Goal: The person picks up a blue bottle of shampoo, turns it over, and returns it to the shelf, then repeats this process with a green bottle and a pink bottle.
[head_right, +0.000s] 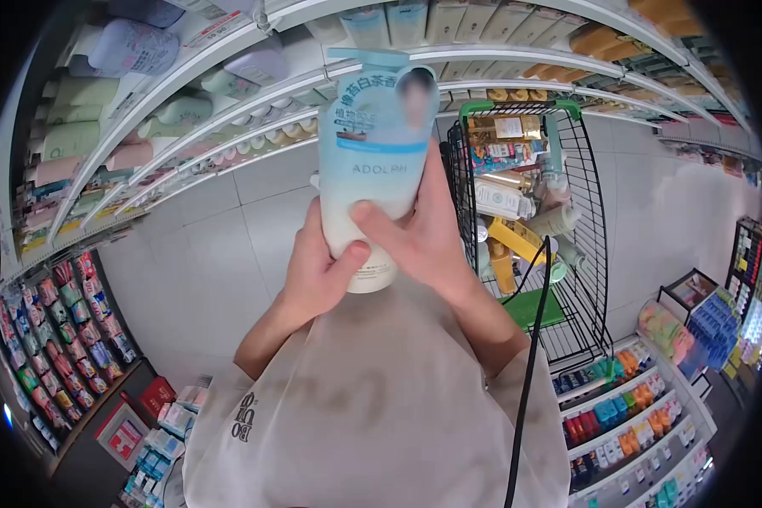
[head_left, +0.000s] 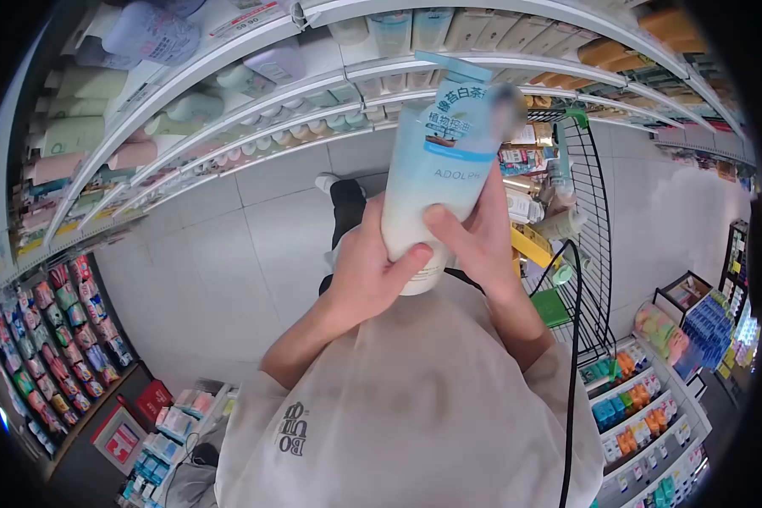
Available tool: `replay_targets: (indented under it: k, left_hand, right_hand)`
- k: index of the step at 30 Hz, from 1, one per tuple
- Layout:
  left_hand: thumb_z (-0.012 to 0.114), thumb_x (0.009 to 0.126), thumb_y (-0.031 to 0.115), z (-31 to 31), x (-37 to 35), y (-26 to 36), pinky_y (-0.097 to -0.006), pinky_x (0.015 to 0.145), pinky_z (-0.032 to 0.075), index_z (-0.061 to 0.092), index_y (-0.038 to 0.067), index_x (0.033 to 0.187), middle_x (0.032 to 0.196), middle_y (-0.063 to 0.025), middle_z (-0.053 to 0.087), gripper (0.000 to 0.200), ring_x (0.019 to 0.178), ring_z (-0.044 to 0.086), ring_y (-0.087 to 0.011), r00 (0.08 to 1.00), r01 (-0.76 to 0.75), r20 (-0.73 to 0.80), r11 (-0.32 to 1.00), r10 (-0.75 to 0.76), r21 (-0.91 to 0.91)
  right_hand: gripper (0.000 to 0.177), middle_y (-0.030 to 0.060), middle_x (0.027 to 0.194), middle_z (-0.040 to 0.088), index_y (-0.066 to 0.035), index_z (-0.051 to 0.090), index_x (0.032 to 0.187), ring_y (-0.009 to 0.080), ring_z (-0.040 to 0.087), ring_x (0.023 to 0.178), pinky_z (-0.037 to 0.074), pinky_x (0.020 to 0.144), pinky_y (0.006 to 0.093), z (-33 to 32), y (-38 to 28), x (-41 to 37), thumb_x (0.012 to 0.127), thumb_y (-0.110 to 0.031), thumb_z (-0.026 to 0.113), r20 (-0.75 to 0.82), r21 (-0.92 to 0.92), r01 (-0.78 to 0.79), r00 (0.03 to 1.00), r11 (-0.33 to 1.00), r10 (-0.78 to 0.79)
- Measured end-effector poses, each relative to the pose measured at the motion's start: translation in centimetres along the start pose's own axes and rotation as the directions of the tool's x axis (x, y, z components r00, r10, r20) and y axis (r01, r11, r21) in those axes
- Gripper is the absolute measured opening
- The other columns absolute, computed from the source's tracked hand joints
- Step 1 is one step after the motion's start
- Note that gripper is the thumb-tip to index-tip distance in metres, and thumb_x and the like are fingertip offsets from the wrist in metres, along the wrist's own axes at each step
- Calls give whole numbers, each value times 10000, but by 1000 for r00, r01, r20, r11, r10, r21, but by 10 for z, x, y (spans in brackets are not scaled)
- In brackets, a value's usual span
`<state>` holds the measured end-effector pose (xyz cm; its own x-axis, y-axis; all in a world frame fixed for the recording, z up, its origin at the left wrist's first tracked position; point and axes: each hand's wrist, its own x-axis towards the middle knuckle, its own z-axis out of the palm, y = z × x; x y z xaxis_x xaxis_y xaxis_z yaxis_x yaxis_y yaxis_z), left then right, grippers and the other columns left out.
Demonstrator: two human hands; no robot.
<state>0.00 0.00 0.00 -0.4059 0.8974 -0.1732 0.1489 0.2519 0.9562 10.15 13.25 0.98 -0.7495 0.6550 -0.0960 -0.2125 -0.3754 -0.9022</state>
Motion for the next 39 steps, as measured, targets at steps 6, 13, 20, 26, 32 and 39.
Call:
replay_targets:
  k: [6,13,20,26,32,39]
  left_hand:
    - [691,820,287,-1,13,3,-422,782,504,331,-28,1323,1042,-219,618,694,905,633,-384,991,2,-129,978,25,207]
    - [722,762,224,0,4,23,-426,860,457,277,-31,1379,1216,-221,467,802,1065,518,-353,983,-182,124,832,136,525]
    - [548,887,62,0,0,-3,-341,868,429,250,34,1420,1176,-114,508,610,1025,546,-209,989,-42,138,990,61,-137]
    - [546,889,26,4,-5,-10,-280,784,436,295,42,1385,980,-57,517,556,872,535,-141,986,46,169,981,-14,-190]
    - [499,897,-28,-1,-7,-14,-219,626,395,490,49,1215,804,9,464,328,701,466,-73,999,42,7,970,-42,-241]
    - [577,889,52,6,4,-43,-270,831,435,469,13,1246,945,-31,532,375,880,527,-112,985,-119,-160,919,62,-376]
  right_hand:
    - [839,154,1279,437,-7,224,1382,217,511,1135,419,967,363,15,17,3,720,-78,735,-102,-169,123,985,978,-142]
    - [679,136,1050,554,-1,415,1273,241,564,970,472,883,369,-29,39,21,750,-326,701,128,470,-241,971,849,204]
    - [1077,122,1094,454,14,179,1435,211,485,806,431,647,371,-44,54,42,695,-494,774,411,898,-346,880,271,-237]
    - [1142,136,1054,466,3,151,1450,231,512,786,457,619,375,-36,49,42,659,-473,822,546,831,-453,773,322,-324]
    - [1130,133,1005,468,-14,136,1467,247,536,745,471,597,397,-37,46,41,662,-426,813,608,783,-488,731,385,-310]
    - [949,139,1108,494,-14,321,1337,228,579,869,513,717,356,-39,38,34,640,-433,811,337,488,-132,940,863,-47]
